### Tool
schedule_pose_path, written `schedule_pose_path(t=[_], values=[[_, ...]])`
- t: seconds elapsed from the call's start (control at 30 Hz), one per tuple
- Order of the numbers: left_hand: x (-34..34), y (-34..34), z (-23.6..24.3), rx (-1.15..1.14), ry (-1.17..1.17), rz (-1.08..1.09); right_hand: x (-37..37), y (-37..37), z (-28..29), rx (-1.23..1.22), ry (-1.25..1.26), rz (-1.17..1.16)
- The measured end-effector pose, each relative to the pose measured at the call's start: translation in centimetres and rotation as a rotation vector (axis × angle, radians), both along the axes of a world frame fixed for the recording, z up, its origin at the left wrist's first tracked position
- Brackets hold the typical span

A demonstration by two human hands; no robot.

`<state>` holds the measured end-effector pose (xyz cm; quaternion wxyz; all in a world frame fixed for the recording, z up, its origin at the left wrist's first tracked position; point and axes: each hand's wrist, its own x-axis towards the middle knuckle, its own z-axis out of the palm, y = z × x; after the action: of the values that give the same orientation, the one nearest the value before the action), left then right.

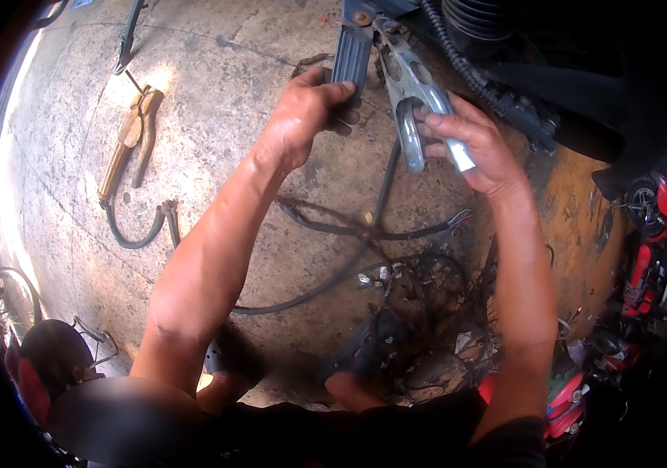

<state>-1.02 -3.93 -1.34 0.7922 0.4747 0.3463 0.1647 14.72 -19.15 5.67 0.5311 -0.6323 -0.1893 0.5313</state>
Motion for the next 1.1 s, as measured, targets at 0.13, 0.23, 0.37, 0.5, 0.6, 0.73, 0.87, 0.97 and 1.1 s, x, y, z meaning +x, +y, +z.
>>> schedule_pose_path(t=[0.13, 0.23, 0.37, 0.5, 0.6, 0.73, 0.87, 0.97, 1.1], values=[[0.0, 0.1, 0.3, -0.009, -0.012, -0.02, 0.2, 0.7, 0.4, -0.087, -0.052, 0.143], [0.1, -0.1, 0.6, -0.01, -0.005, -0.016, 0.4, 1.0, 0.6, -0.127, -0.046, 0.182], [0.2, -0.2, 1.0, -0.007, 0.005, -0.015, -0.1, 1.3, 0.0, -0.086, 0.239, 0.179], [0.4, -0.9, 1.5, -0.047, 0.019, 0.027, -1.7, 1.3, -1.6, 0.002, 0.439, 0.194], [0.8, -0.8, 1.1, -0.079, 0.011, 0.055, -2.1, 1.3, -2.5, 0.045, 0.412, 0.167], [0.7, -0.8, 0.7, -0.05, -0.034, 0.036, -1.9, 1.0, -2.9, 0.023, 0.356, 0.127], [0.9, -1.5, 1.5, -0.134, -0.056, 0.101, -0.8, 0.0, -3.6, -0.035, 0.304, 0.134], [0.8, -1.4, 1.5, -0.178, -0.093, 0.114, -0.6, -0.5, -4.0, -0.07, 0.268, 0.114], [0.4, -1.0, 1.0, -0.163, -0.111, 0.084, -0.9, 0.2, -2.7, -0.052, 0.25, 0.139]])
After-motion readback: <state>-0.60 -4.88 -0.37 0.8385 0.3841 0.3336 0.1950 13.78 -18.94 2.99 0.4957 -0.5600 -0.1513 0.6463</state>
